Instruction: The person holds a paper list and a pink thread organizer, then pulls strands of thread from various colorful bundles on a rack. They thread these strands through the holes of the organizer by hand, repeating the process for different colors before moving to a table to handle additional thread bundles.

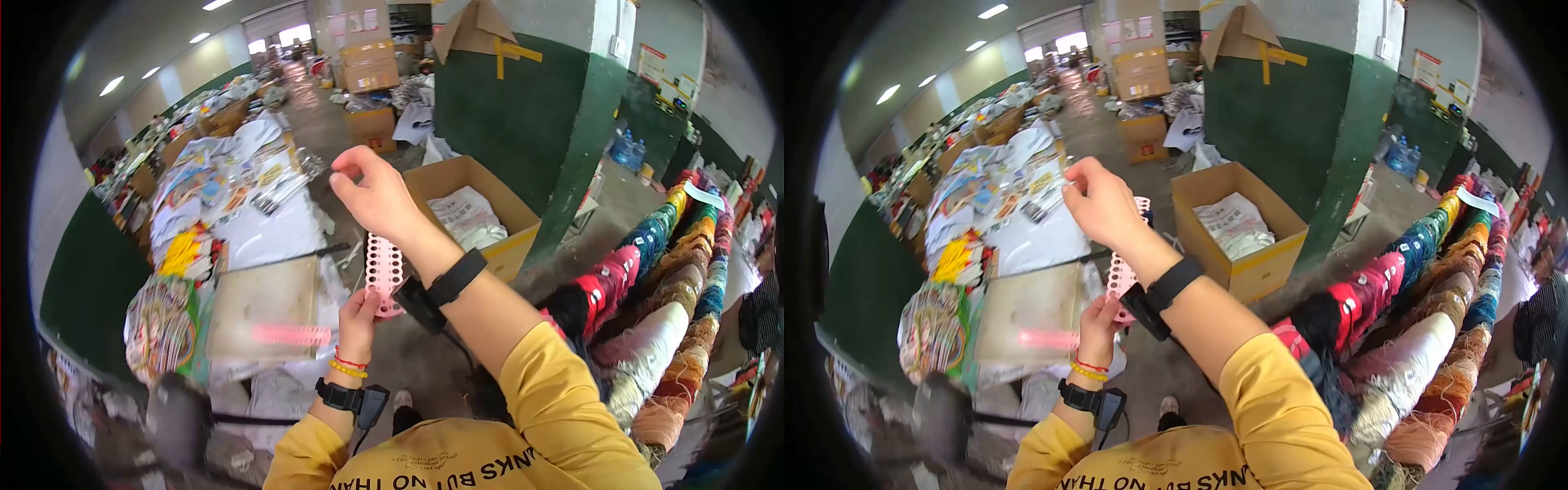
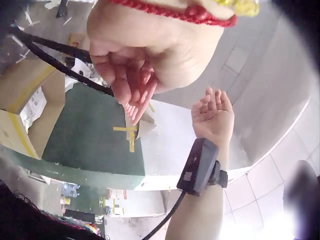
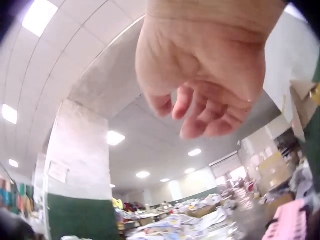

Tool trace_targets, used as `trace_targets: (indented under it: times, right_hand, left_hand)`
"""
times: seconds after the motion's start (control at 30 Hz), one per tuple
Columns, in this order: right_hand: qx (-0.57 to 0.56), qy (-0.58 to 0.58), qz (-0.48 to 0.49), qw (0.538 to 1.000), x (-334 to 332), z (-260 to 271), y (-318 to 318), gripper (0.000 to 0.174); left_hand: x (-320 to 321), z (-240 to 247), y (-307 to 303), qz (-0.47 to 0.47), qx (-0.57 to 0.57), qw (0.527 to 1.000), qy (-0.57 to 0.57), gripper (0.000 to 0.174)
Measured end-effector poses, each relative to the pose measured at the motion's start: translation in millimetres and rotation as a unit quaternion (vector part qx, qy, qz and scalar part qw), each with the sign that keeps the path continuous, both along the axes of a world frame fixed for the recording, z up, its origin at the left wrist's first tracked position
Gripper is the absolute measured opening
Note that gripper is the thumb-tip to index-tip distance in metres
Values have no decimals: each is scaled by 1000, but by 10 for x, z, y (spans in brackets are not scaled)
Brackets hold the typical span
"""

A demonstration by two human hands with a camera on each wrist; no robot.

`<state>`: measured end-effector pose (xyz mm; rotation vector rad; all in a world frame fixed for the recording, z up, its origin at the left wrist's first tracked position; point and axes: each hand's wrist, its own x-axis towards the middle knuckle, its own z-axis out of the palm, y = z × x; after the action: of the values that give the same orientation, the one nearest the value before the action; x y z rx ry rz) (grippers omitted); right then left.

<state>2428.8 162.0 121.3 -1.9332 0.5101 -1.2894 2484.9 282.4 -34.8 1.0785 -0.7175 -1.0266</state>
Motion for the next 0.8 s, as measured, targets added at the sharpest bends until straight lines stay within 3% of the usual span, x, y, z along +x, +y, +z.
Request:
trace_targets:
  times: [0.1,0.17,0.27,0.33,0.43,0.53,0.57,0.67,0.73,0.8]
  right_hand:
    - [-159,267,47,949,-42,149,-849,30]
    - [-182,418,-20,890,-263,172,-1268,33]
    - [-138,506,-64,849,-826,44,-1805,40]
    - [-88,610,-122,778,-1220,-55,-2006,47]
    - [-77,670,-180,716,-1751,-215,-2195,59]
    - [-96,664,-226,707,-2205,-313,-2316,70]
    - [-117,640,-257,715,-2363,-375,-2347,64]
    - [-110,642,-332,682,-2762,-486,-2359,75]
    - [-103,613,-391,679,-2953,-543,-2327,70]
    - [-115,615,-435,647,-3105,-571,-2269,60]
  left_hand:
    - [239,-1,-666,-83,4,997,-2,22]
    - [367,19,-1103,-116,-9,991,-68,21]
    - [399,86,-1689,-222,-15,971,-92,18]
    - [321,77,-2080,-298,-17,951,-80,17]
    - [69,192,-2614,-389,-18,920,-51,17]
    - [-283,175,-3177,-456,-30,888,-44,19]
    - [-425,225,-3325,-476,-35,877,-54,20]
    - [-791,289,-3703,-550,-40,831,-70,22]
    - [-1009,382,-3897,-598,-18,800,-45,22]
    - [-1214,380,-4105,-635,-4,772,-43,22]
